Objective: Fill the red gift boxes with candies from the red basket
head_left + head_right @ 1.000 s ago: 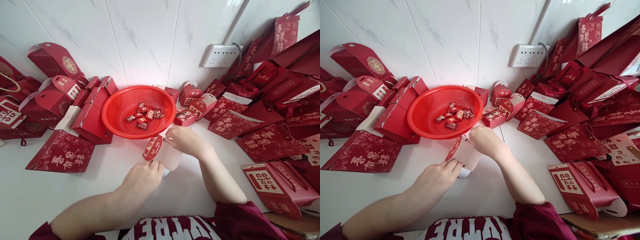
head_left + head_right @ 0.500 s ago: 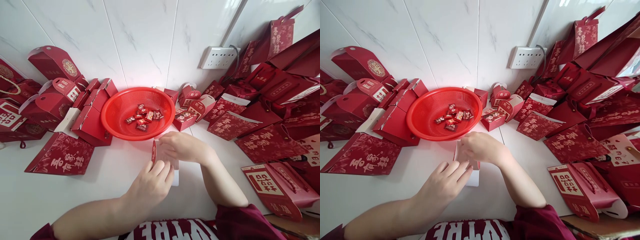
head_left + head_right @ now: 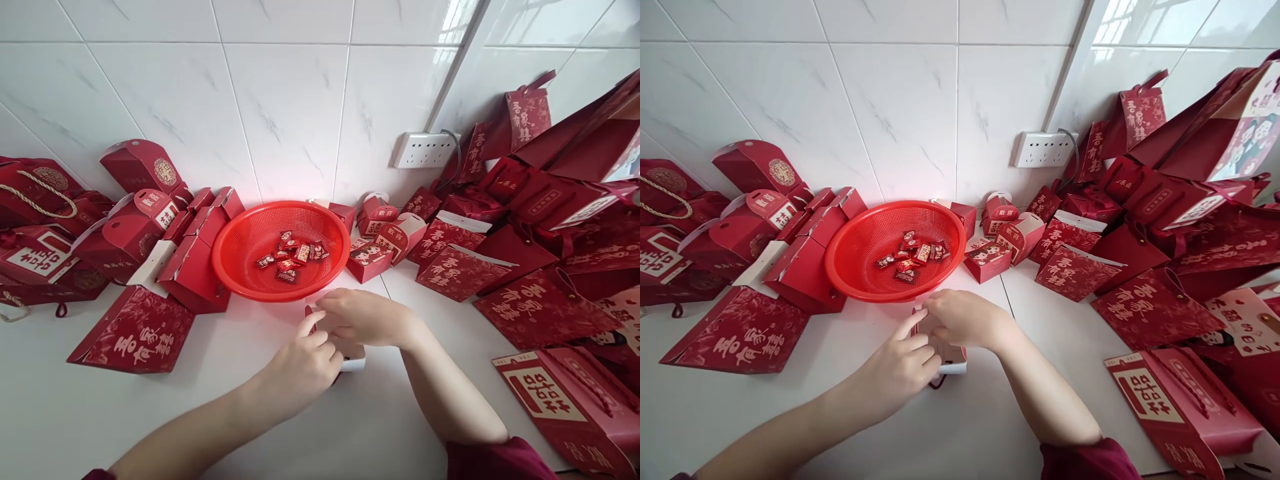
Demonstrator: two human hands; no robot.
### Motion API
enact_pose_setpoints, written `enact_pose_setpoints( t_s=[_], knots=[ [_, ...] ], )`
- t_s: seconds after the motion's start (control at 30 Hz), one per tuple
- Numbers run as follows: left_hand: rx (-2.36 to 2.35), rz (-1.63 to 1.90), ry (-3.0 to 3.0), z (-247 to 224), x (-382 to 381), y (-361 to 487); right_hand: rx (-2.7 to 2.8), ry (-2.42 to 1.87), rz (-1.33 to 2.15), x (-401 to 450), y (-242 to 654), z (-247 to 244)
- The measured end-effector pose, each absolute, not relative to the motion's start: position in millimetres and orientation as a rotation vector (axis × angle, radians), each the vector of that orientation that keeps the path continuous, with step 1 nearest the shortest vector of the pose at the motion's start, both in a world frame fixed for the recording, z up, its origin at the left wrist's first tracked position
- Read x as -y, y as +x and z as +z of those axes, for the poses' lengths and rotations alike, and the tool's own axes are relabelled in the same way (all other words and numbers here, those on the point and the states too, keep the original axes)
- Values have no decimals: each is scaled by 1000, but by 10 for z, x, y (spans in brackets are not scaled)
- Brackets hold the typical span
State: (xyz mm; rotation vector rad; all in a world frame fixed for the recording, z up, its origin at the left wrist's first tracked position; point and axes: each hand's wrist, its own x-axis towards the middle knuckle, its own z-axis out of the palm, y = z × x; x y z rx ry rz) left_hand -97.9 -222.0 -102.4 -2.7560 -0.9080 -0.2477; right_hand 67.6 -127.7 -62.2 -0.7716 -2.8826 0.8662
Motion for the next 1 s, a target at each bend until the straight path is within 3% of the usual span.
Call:
enact_pose_setpoints(
  t_s=[0.3,0.47,0.67,1.0],
  knots=[
    [1333,-266,-3058,-662,2173,-1183,2736,-1055,860,1108,1025,-608],
    [1367,-277,-3102,-477,2140,-1435,2594,-826,812,937,1050,-438],
    [1508,-162,-2942,-522,2131,-1537,2813,-918,675,384,596,-381],
    [1390,-34,-2933,-609,2047,-1484,3133,-1409,474,-566,-412,-909]
  ],
)
